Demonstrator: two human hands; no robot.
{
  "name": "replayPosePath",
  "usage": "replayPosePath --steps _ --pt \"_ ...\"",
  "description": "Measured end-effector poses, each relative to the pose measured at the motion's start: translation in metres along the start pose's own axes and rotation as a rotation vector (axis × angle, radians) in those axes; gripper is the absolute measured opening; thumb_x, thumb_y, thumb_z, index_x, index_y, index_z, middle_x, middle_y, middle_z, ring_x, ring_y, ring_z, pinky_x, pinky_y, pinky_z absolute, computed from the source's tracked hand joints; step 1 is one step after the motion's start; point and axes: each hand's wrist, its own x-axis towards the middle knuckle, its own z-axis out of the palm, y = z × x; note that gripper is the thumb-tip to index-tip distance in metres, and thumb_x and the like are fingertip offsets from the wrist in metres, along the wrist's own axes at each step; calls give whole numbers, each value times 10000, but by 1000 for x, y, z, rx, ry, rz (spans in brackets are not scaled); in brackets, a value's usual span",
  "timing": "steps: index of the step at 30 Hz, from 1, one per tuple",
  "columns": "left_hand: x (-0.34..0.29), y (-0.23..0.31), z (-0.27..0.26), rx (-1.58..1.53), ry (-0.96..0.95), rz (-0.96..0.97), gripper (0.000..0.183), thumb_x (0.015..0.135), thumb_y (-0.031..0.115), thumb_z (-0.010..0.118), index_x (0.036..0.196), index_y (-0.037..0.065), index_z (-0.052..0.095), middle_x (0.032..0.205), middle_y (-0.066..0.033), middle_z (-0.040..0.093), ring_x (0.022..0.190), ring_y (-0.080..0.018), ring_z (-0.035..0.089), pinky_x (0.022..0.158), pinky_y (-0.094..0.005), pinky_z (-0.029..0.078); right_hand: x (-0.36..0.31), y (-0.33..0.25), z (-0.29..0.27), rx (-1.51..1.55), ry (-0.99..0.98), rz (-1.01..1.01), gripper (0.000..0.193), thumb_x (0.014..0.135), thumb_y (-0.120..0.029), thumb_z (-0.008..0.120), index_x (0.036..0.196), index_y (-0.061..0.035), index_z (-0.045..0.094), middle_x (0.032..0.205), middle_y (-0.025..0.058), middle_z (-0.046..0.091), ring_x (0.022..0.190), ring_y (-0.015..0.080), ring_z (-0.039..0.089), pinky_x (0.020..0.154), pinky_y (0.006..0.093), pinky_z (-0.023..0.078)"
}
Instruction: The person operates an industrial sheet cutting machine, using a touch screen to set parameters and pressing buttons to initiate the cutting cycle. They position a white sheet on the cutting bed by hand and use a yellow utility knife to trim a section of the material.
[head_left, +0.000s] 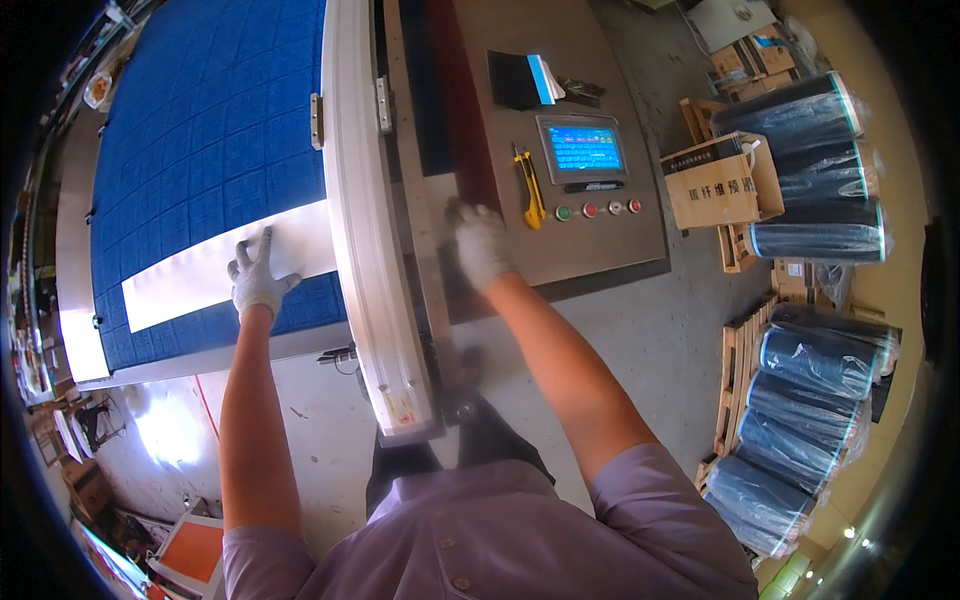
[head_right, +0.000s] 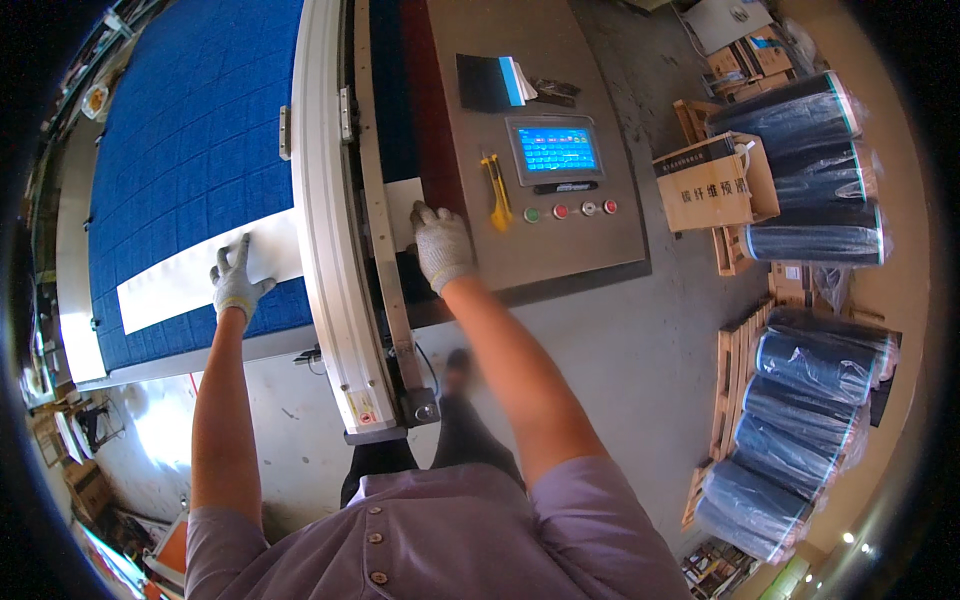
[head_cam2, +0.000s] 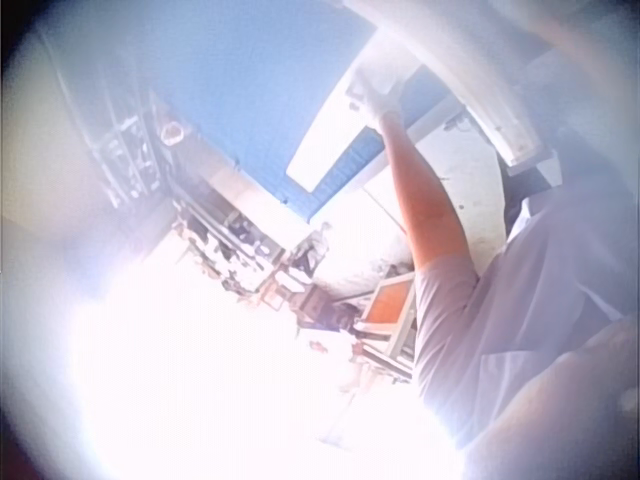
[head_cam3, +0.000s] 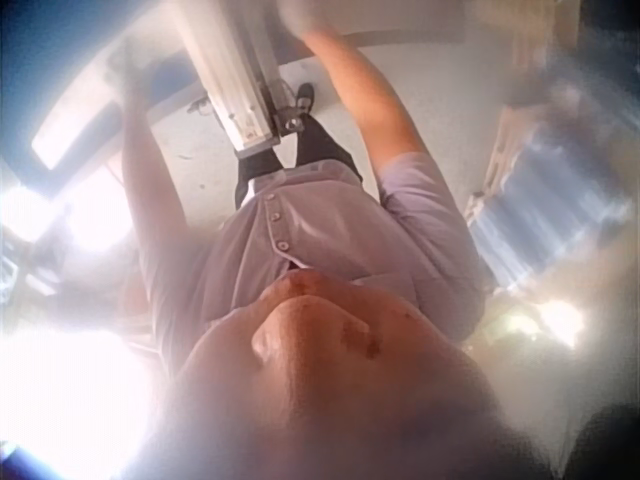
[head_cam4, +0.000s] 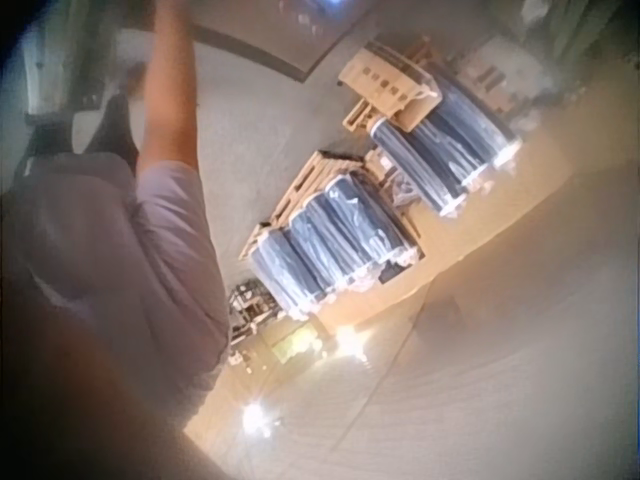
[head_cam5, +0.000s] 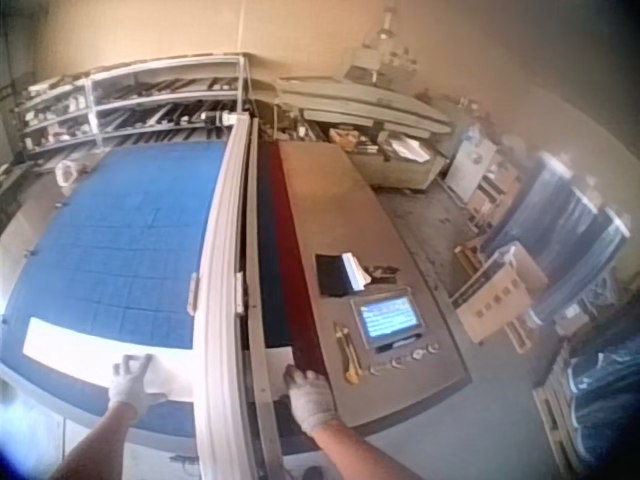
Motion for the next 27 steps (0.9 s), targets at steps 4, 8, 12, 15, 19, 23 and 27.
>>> replayPosePath --steps 4,8,12,15,19,23,27 --pt "1 -3 3 -6 14 20 1004 666 380 872 1499 396 311 1560 -113 272 1382 -435 327 1008 -523 509 1 -5 -5 9 5 42 332 770 -65 559 1065 -51 710 1330 58 579 1025 271 573 887 386 473" --pt "1 -1 3 0 17 27 1005 665 374 873 1499 387 313 1544 -113 292 1367 -432 344 999 -522 518 2 -4 -1 34 15 64 354 778 -79 567 1109 -80 691 1342 46 575 1017 277 573 886 389 473" --pt "3 -1 4 9 18 30 995 671 372 869 1499 379 316 1540 -111 297 1359 -431 355 993 -523 521 1 -1 9 45 37 61 362 780 -93 587 1131 -108 675 1354 30 567 1009 277 575 888 396 471" --pt "3 -5 7 13 22 28 989 678 371 865 1500 378 316 1545 -109 293 1357 -428 358 993 -523 520 2 -4 4 68 -14 60 358 824 -124 607 1177 -91 656 1381 48 542 1039 278 572 932 407 460" --pt "3 -5 8 12 38 33 986 684 372 861 1502 381 310 1557 -109 285 1366 -427 353 996 -523 516 2 -3 5 46 -46 54 368 847 -131 610 1210 -82 645 1393 59 535 1056 279 569 951 411 456" --pt "2 -2 6 36 24 2 989 687 380 860 1505 386 305 1563 -111 279 1379 -433 340 993 -520 516 0 -4 7 68 9 53 354 831 -128 609 1178 -81 662 1377 63 552 1050 277 570 942 411 457" --pt "0 -3 3 31 19 4 987 686 381 862 1503 387 307 1561 -110 282 1377 -441 339 985 -519 521 1 -5 9 53 48 43 311 810 -121 600 1104 -76 691 1353 66 573 1025 276 574 920 412 463"
